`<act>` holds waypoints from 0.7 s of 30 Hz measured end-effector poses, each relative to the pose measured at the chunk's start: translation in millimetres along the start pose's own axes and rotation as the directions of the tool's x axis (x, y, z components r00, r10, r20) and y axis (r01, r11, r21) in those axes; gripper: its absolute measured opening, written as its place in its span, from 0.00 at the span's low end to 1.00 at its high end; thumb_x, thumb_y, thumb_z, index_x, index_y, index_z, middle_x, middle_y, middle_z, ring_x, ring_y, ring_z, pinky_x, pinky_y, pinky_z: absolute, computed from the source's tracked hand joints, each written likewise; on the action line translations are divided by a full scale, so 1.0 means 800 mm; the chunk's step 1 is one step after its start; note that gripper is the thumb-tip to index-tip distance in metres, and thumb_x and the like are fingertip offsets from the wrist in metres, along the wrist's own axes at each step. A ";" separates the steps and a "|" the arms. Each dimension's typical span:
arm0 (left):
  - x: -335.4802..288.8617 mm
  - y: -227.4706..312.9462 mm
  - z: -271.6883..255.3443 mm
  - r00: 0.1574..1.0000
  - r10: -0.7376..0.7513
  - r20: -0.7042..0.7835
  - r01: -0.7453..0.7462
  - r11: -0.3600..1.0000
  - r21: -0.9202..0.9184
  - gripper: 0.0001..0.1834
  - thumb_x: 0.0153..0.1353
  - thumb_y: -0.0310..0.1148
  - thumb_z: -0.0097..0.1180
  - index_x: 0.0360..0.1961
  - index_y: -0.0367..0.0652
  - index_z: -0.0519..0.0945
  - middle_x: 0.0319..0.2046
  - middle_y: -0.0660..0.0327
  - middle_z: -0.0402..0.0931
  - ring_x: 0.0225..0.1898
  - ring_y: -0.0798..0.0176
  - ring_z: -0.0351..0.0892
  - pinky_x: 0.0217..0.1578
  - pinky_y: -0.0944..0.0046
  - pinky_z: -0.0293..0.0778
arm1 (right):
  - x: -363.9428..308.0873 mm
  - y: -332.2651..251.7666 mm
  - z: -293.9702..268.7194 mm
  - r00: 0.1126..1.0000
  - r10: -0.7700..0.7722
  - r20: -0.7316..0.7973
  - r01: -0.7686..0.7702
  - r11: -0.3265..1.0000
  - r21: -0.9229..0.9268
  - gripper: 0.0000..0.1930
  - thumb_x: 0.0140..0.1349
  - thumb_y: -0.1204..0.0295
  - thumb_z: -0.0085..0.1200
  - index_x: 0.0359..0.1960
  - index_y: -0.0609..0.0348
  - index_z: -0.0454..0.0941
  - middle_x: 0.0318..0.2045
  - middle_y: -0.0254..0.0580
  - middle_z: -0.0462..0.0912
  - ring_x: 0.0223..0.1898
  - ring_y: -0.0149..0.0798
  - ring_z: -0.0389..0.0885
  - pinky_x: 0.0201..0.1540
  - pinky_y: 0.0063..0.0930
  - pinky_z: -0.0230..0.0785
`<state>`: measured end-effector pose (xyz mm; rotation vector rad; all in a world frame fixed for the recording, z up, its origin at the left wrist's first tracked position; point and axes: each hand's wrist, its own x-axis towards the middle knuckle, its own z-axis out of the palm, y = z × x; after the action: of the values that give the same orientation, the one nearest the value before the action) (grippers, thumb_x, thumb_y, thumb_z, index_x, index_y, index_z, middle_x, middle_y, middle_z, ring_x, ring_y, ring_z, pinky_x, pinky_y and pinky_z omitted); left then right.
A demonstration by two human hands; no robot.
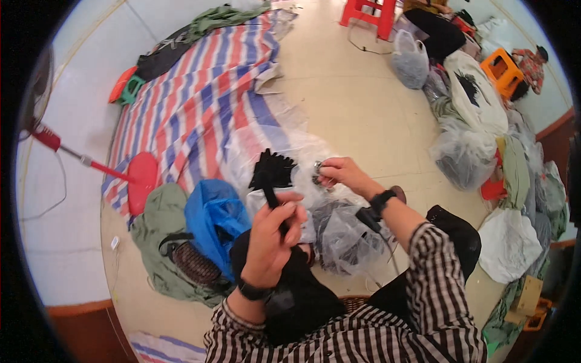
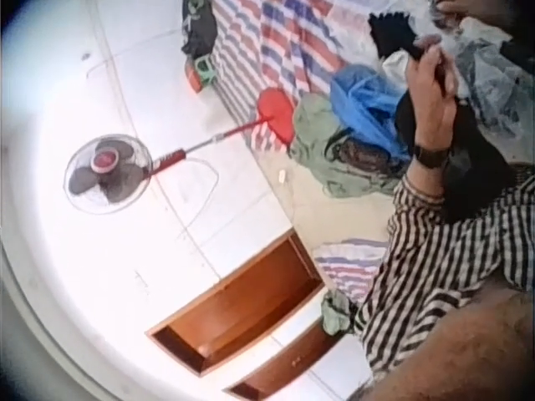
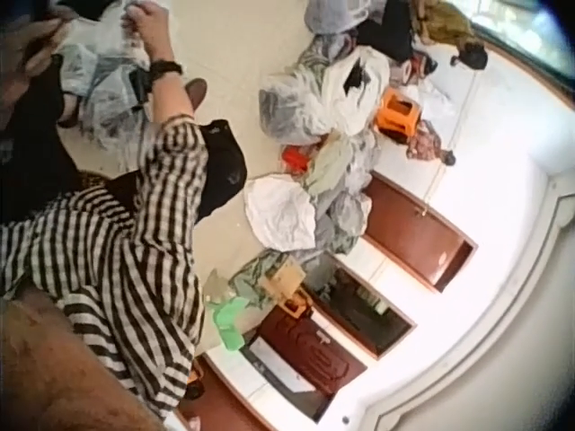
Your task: The recorder is assembling small black components, likely parts for shoes or accessories, by connecting them by hand.
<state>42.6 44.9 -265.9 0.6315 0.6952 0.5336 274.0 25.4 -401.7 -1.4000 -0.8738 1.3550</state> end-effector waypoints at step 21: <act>-0.135 -0.097 0.038 0.858 0.305 0.413 -0.513 0.503 0.696 0.04 0.55 0.25 0.55 0.29 0.35 0.76 0.16 0.64 0.72 0.19 0.75 0.70 0.21 0.73 0.67 | -0.320 -0.051 0.112 0.940 -0.050 0.336 -0.114 0.885 0.451 0.11 0.61 0.70 0.48 0.43 0.62 0.70 0.36 0.37 0.76 0.34 0.28 0.76 0.32 0.20 0.72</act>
<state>12.3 -87.3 -256.0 1.7339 0.5182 0.5646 158.6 -192.2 -280.5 -0.8226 -0.6763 1.7298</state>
